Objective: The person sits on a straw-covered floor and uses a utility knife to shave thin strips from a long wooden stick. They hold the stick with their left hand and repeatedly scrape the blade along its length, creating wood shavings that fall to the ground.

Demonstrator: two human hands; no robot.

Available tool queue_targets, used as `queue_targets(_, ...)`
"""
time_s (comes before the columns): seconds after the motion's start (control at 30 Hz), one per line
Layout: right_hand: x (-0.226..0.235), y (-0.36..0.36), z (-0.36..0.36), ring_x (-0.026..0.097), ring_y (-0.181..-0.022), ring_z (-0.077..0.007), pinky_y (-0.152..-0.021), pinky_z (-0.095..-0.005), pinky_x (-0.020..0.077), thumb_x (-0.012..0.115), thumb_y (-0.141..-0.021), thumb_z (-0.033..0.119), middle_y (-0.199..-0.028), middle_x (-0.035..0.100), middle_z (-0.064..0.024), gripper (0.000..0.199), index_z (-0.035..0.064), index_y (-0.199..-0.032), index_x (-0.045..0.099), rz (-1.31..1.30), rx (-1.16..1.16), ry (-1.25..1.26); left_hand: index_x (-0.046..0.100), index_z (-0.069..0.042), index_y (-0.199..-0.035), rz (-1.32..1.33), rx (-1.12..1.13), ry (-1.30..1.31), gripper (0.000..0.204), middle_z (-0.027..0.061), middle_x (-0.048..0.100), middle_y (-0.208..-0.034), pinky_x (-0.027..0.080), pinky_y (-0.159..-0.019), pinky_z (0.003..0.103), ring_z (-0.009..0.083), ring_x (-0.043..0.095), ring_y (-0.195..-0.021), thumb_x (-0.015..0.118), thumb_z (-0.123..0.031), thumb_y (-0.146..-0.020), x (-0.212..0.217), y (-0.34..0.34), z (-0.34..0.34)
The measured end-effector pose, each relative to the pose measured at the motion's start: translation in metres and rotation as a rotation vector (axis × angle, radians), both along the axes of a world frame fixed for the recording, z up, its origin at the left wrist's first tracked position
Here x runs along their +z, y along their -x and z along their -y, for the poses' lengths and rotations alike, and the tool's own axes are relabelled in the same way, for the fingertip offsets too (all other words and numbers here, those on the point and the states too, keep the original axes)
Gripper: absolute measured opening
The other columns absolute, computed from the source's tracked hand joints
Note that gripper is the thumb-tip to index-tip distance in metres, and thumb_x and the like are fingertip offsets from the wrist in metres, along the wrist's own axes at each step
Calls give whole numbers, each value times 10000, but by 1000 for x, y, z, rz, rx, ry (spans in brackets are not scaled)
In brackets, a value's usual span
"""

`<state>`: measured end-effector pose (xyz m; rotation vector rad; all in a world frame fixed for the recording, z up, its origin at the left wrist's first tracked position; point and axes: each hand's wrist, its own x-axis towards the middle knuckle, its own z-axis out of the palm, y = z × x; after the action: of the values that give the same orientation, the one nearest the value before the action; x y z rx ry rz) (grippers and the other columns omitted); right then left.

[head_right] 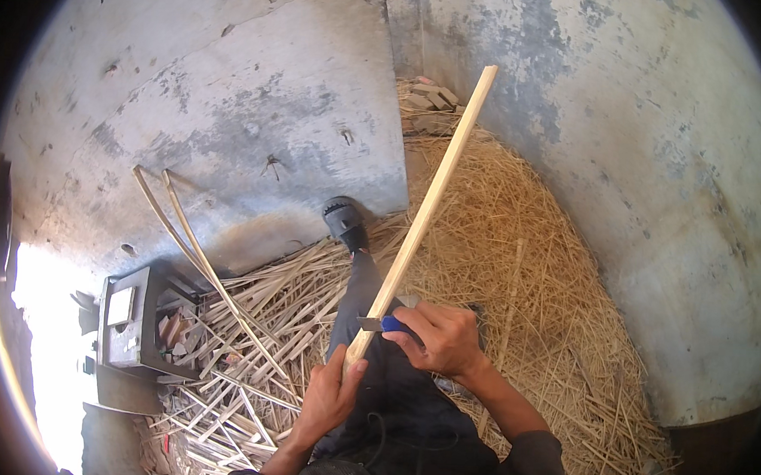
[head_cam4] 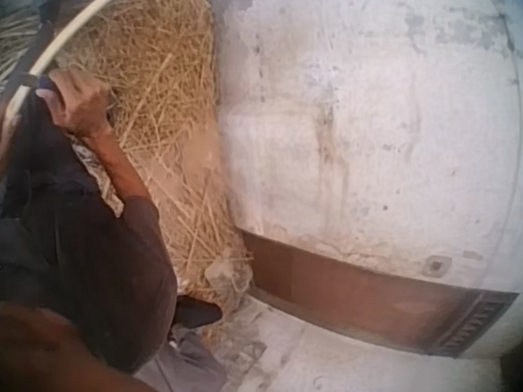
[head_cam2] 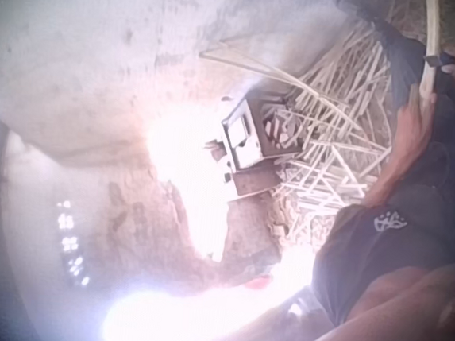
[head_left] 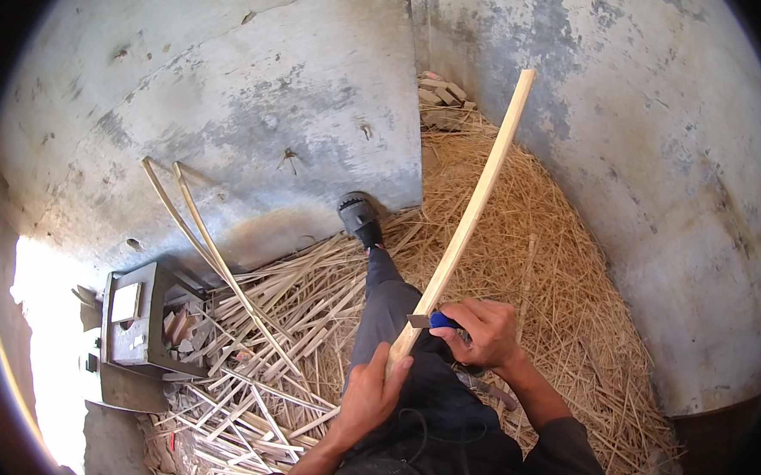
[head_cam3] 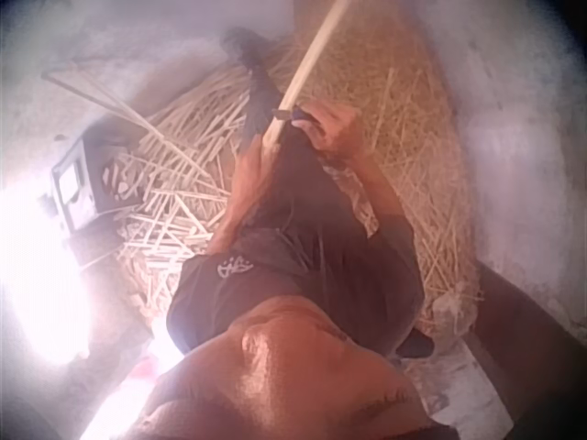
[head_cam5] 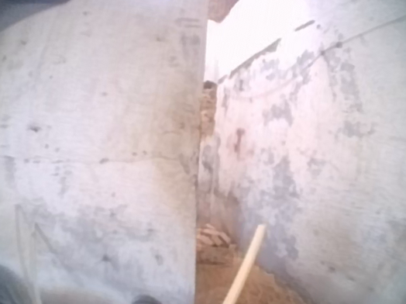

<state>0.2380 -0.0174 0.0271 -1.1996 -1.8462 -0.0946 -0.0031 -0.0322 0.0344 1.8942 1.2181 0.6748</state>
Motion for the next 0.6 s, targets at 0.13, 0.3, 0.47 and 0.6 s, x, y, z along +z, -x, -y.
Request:
queue_targets(0.13,-1,1,-3,645,-561,-236,-508,-374,487,784,-971,422,-697,611,-41,321,103,-969,745,17,1,-25,528,-6,-1054,21,-18,-37,318,322,599,-695,438,-561,592,584,618,-696,637,-299,-1108,-2,4,-2)
queue_targets(0.3,-3,2,-6,639,-555,-232,-502,-367,480,794,-961,418,-687,600,-39,317,105,-964,746,26,10,-40,540,2,-1062,1,-18,30,332,317,626,-723,459,-594,594,585,632,-718,624,-315,-1113,4,10,-2)
queue_targets(0.47,0,1,-6,632,-549,-237,-500,-369,479,804,-953,402,-683,599,-38,302,106,-962,749,56,3,-28,551,10,-1054,29,-26,60,351,314,630,-720,471,-601,591,580,640,-719,616,-329,-1117,4,13,-3)
queue_targets(0.6,-22,-28,-22,610,-536,-196,-496,-361,465,747,-1012,345,-679,639,-46,274,74,-973,749,-175,-253,-130,568,-7,-1089,-57,-69,105,343,322,637,-739,486,-611,583,578,650,-750,607,-346,-1120,-8,25,6)
